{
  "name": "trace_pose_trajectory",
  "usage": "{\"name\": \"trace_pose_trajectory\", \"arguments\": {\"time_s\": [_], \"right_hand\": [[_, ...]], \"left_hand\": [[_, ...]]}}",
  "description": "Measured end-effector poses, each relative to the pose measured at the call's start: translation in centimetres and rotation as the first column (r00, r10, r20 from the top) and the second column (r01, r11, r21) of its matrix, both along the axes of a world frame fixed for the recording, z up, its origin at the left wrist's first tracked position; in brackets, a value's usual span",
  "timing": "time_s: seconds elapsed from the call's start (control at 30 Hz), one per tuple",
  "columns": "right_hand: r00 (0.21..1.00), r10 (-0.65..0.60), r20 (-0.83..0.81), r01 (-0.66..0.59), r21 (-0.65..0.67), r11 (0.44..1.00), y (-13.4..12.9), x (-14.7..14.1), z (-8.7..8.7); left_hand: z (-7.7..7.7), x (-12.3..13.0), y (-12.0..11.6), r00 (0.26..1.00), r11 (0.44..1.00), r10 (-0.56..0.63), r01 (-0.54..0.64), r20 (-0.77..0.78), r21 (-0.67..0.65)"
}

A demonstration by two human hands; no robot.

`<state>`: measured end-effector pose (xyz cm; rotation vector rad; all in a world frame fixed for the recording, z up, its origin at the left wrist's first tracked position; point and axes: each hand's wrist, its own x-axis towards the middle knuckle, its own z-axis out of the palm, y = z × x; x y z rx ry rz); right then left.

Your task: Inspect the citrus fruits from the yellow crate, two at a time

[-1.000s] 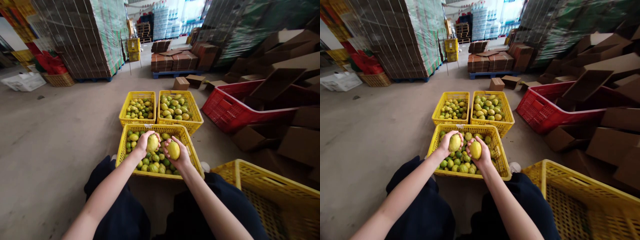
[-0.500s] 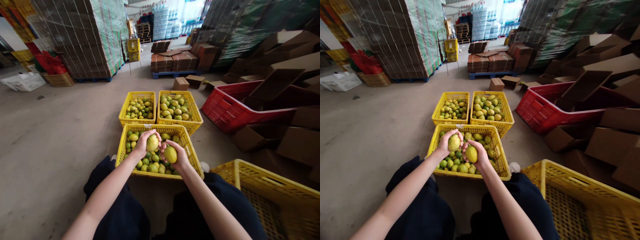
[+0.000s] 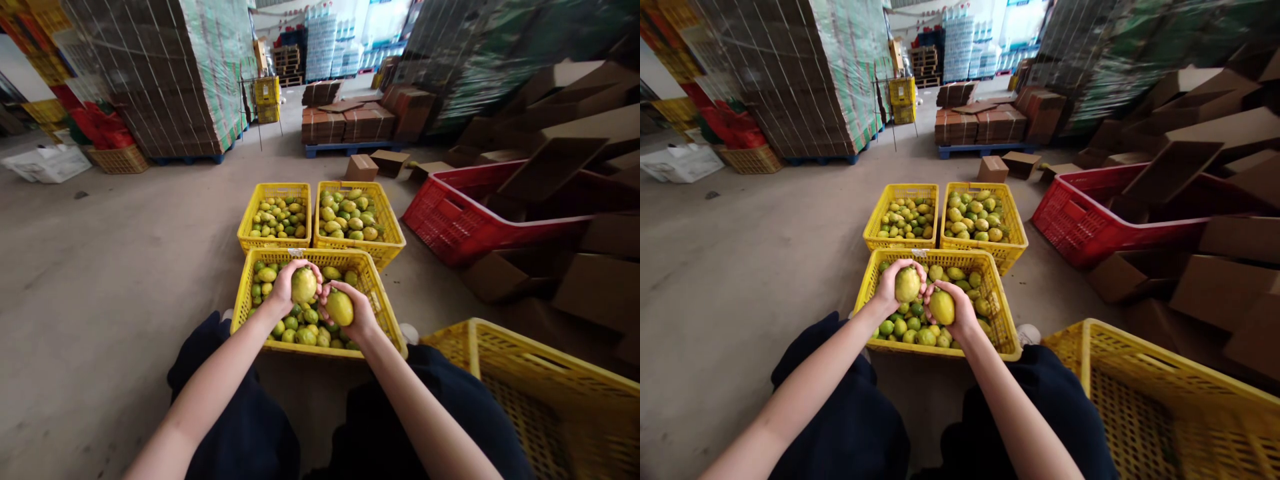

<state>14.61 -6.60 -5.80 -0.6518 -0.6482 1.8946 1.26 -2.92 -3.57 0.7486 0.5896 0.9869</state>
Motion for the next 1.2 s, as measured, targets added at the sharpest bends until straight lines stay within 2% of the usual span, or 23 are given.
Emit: {"name": "trace_pose_trajectory", "arguments": {"time_s": [0.53, 1.2], "right_hand": [[1.000, 0.011, 0.018, -0.010, -0.034, 0.999, 0.1, 0.1, -0.1], [0.999, 0.045, 0.018, -0.043, -0.095, 0.995, 0.6, -1.0, -0.3]], "left_hand": [[-0.2, -0.1, 0.0, 1.000, 0.999, -0.017, 0.016, 0.017, 0.035], [-0.4, -1.1, 0.1, 0.999, 1.000, 0.016, -0.016, -0.030, -0.004]]}}
